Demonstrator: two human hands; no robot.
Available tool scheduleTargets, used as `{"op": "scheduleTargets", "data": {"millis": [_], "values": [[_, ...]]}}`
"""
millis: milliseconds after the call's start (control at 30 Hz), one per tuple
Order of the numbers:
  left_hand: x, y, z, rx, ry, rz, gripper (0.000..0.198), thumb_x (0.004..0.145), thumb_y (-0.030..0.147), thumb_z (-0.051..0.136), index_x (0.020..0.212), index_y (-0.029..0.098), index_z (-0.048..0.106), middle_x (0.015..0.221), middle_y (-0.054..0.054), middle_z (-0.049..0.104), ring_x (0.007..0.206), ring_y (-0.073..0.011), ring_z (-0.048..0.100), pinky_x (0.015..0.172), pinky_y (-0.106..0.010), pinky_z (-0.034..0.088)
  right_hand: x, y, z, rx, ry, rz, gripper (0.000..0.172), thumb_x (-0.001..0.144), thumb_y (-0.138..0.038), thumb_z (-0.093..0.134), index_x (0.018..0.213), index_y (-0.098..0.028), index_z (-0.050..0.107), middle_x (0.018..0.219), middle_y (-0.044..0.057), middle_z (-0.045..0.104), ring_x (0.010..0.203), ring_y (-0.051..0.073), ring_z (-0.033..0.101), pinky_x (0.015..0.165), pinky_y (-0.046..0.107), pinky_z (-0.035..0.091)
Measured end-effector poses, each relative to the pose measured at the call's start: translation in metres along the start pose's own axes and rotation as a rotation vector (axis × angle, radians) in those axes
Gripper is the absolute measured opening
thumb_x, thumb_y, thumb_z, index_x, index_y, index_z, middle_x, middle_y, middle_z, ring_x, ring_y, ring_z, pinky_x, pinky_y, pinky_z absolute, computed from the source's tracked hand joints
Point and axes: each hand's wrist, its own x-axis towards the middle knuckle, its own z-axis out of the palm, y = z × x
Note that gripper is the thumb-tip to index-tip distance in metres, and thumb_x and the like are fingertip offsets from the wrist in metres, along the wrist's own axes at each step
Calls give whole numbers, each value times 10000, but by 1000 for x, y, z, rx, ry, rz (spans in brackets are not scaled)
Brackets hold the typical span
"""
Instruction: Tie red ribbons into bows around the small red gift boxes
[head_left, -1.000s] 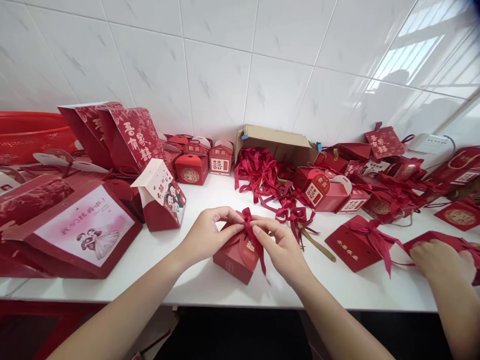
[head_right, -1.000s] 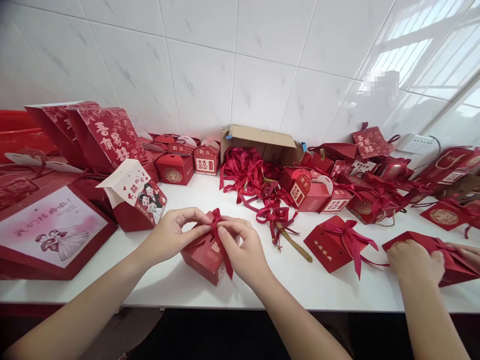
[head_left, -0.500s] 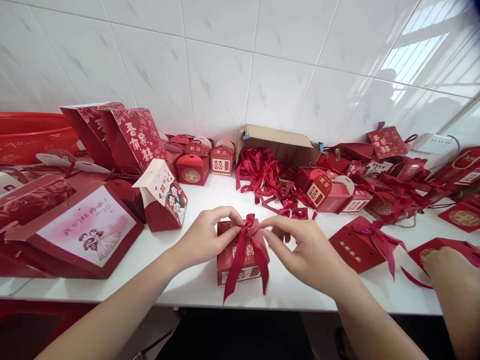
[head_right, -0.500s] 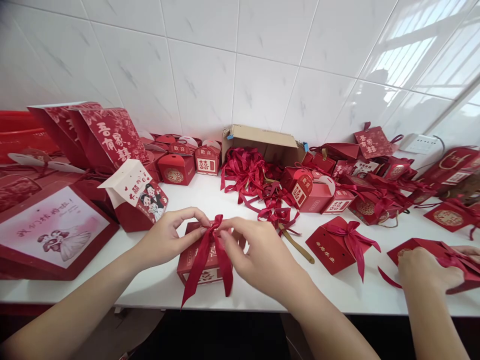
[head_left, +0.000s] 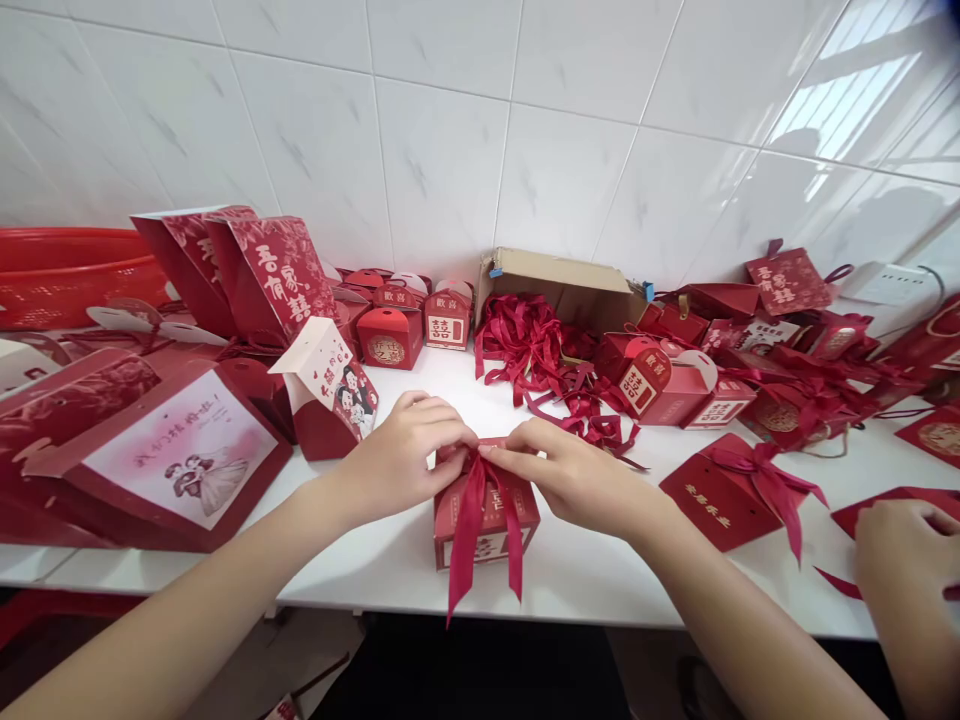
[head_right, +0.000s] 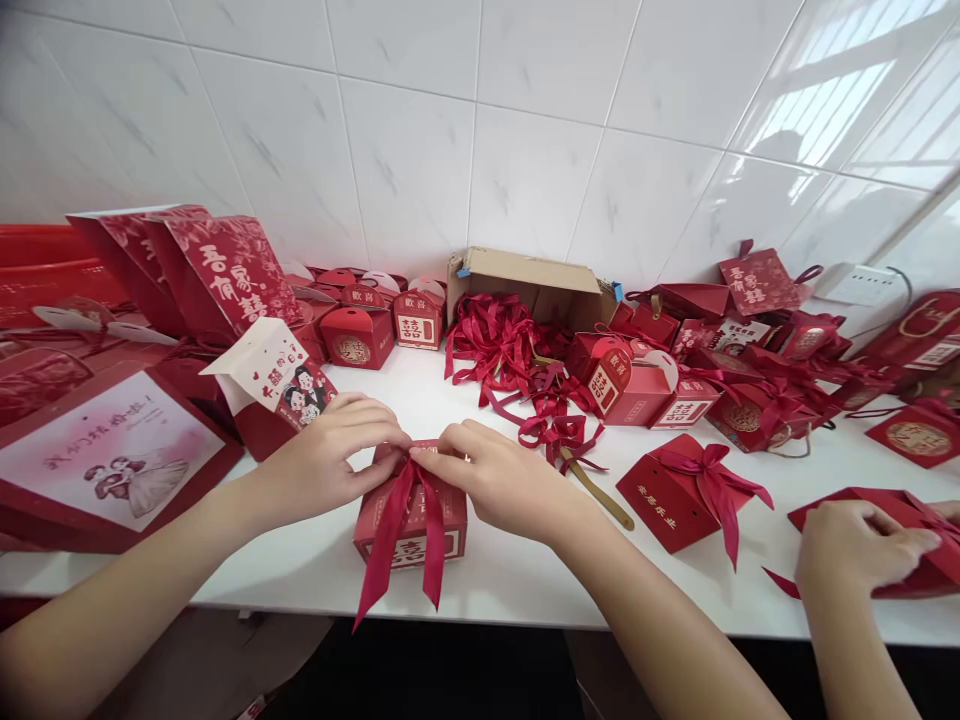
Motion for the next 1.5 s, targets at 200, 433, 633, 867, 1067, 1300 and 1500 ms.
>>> {"op": "scheduleTargets", "data": {"millis": [200,433,633,867,1067,1300,1500], "values": [[-3,3,-6,171,24,100,168,847,103,510,861,184,656,757,-3,652,756,-152,599,870,-355,332,-3,-5,0,16,-140,48,625,847,51,357,1413,-213,370,1053,98,545,922,190,499,772,302,494],[-8,4,-7,317,124,81,209,869,120,493,1012,159,641,736,-13,654,742,-166,612,873,-361,332,-5,-9,-3,90,-185,94,484,923,-78,415,1323,-342,486,964,38,494,882,177,471,720,263,455],[-5,5,-7,213,-34,-65,228,801,130,480,908,204,667,729,-9,634,746,-181,592,880,-387,323,-3,-10,-5,58,-132,69,342,938,-234,475,1228,-375,588,881,31,438,828,182,441,684,275,429],[0,8,-10,-84,-157,-199,166,763,112,458,841,208,567,886,-8,583,844,-178,547,858,-337,367,-3,-9,-5,107,-93,83,357,929,-204,485,1209,-390,605,904,33,421,835,181,431,724,294,453],[0,2,-11,-322,-191,-233,192,750,101,469,896,212,526,978,-22,524,908,-174,528,862,-292,424,-2,-11,-7,123,-117,94,333,934,-247,480,1203,-393,611,915,37,412,853,187,432,739,309,454],[5,2,-13,-441,-284,-283,106,847,297,498,805,200,514,942,-28,548,953,-193,507,879,-323,423,-1,-11,-7,120,-91,83,327,929,-210,488,1172,-379,627,912,31,413,847,176,437,729,290,462],[10,15,10,-690,-127,-467,286,827,406,575,676,177,494,774,-15,601,712,-146,560,676,-283,487,-2,-11,-5,143,-33,32,285,927,-206,493,1105,-352,660,935,47,469,895,193,472,732,312,478]]}}
